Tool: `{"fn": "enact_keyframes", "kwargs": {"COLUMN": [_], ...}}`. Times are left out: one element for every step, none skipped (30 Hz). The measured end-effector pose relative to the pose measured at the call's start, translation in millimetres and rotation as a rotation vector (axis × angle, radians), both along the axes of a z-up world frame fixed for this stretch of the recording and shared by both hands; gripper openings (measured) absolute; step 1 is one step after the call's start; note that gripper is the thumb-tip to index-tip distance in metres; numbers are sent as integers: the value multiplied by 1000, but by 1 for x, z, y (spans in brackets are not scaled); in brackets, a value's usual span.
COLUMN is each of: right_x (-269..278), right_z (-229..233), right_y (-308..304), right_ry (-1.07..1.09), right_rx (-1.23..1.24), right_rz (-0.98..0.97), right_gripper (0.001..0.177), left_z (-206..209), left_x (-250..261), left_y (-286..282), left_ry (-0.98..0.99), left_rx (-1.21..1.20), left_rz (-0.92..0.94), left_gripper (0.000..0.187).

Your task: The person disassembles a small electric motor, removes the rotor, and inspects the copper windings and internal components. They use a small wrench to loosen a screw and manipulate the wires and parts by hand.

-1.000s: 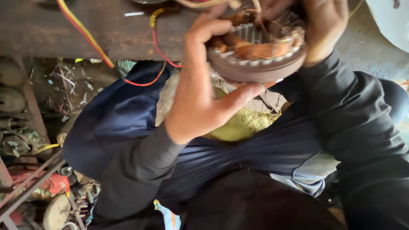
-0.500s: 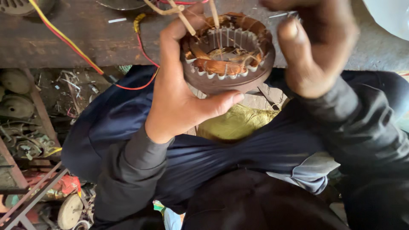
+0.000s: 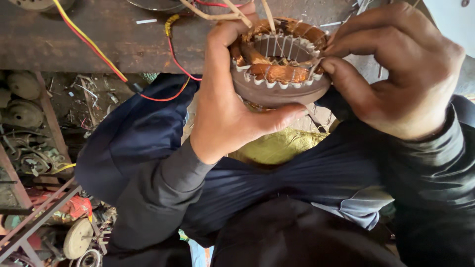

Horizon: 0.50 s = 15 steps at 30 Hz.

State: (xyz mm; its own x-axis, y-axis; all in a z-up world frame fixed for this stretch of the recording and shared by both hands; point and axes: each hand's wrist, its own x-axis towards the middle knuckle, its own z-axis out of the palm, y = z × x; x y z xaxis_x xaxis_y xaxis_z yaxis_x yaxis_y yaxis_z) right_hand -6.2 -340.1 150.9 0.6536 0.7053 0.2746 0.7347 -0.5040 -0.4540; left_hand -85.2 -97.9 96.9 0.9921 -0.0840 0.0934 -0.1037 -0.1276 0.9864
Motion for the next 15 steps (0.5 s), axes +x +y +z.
{"fn": "enact_keyframes", "kwargs": {"right_x": [1, 0, 2, 2, 6, 4, 2, -2, -6, -9, -12, -12, -11, -13, -12], "right_z": [-1, -2, -6, -10, -18, -25, -33, -41, -49, -57, -65, -71, -75, -76, -76], "right_y": [0, -1, -3, -5, -8, -13, -18, -24, -29, -34, -37, -39, -40, -39, -37], "right_ry": [-18, -36, -37, -37, -21, 34, 86, 173, 261, 351, 397, 406, 331, 186, 104], "right_rx": [-3, -7, 18, 40, 92, 176, 265, 387, 509, 631, 710, 748, 654, 451, 332], "right_rz": [0, -1, 10, 20, 42, 18, -5, -72, -140, -206, -267, -337, -409, -509, -554], "right_gripper": [18, 18, 17, 17, 15, 14, 13, 13, 13, 14, 14, 14, 15, 15, 16], "left_z": [0, 0, 0, 0, -1, -1, -1, -1, -2, -2, -2, -2, -2, -2, -2], "left_x": [0, 1, 1, 1, 1, 1, 0, 0, 0, 0, 0, 0, 0, 0, -1], "left_y": [-1, -2, -2, -2, -2, -1, -1, 0, 0, 0, 0, 0, 0, 0, 1], "left_ry": [-17, -52, -64, -74, -62, -52, -43, -41, -37, -33, -28, -27, -25, -27, -29], "left_rx": [12, 32, 47, 60, 68, 73, 78, 81, 70, 60, 36, 21, 6, -2, 8], "left_rz": [14, 24, 30, 34, 34, 32, 29, 25, 19, 15, 8, 4, 1, -2, 0], "left_gripper": [100, 100, 100, 100, 101, 101, 101, 101, 101, 101, 101, 100, 100, 99, 100]}}
